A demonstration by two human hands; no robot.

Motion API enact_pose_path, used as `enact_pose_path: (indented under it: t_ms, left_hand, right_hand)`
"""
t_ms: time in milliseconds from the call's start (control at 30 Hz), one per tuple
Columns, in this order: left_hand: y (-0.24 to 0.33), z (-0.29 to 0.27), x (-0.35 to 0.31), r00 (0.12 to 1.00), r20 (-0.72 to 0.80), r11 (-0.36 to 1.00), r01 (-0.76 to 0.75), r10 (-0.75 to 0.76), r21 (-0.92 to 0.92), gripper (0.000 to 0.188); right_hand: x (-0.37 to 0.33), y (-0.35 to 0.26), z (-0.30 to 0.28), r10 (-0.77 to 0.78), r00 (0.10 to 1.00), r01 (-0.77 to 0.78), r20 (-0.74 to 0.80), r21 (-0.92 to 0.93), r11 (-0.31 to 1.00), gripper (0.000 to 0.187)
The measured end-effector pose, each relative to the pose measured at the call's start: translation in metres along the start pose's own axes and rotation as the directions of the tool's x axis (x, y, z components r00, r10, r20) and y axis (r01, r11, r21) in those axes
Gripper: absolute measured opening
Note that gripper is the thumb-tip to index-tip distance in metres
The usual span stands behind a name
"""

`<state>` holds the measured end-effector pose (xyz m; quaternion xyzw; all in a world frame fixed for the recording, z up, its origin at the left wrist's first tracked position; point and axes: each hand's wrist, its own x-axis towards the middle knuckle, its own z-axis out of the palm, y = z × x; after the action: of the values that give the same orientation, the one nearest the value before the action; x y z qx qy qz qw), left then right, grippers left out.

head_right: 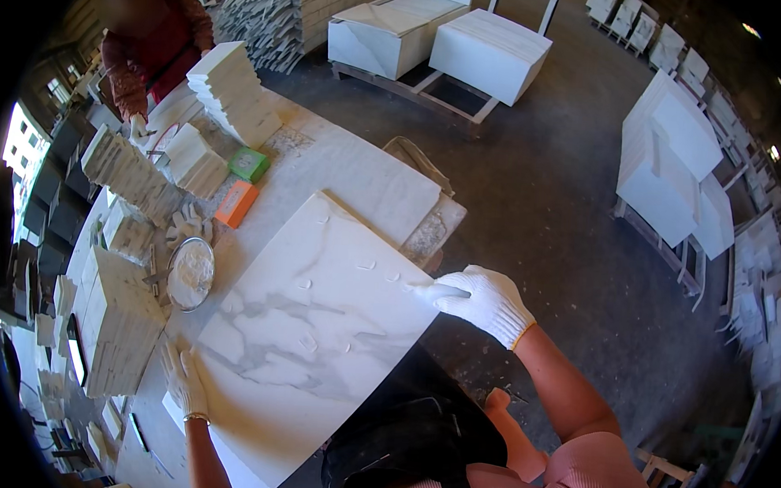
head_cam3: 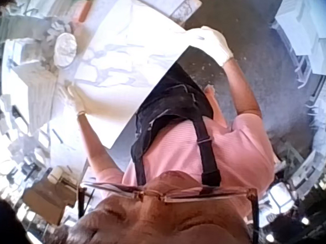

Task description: The person uses a small metal spatula to scoop white paste from a bowl and applies it to small defects on a large marble-patterned tile. They smooth the paste into the surface and occasionally wipe the tile with a cloth. A coworker stacks similar tiles in the background.

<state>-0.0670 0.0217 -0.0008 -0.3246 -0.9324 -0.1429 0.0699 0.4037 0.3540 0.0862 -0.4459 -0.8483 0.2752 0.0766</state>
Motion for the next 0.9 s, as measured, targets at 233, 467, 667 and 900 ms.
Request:
enact_pose_path:
  t_ms: [233,467,667,900]
  left_hand:
    - [0.002,-0.002,0.0,1.0,0.018,1.0,0.014,-0.014,0.016,0.057]
    - [0.003,-0.002,0.0,1.0,0.009,0.999,0.017,-0.018,0.036,0.059]
    - [0.004,-0.003,0.0,1.0,0.018,0.999,0.025,-0.026,0.026,0.058]
    - [0.007,-0.004,0.0,0.999,0.025,0.999,0.036,-0.037,0.019,0.057]
  right_hand:
    - [0.007,-0.002,-0.003,0.001,1.0,0.0,-0.006,0.094,0.996,0.034]
    - [0.021,-0.005,0.0,-0.017,1.0,0.017,-0.001,0.111,0.994,0.035]
    - [0.027,-0.004,0.003,-0.042,0.999,0.041,0.003,0.057,0.997,0.035]
    - [0.03,-0.007,0.004,-0.044,0.999,0.044,0.015,0.01,0.999,0.035]
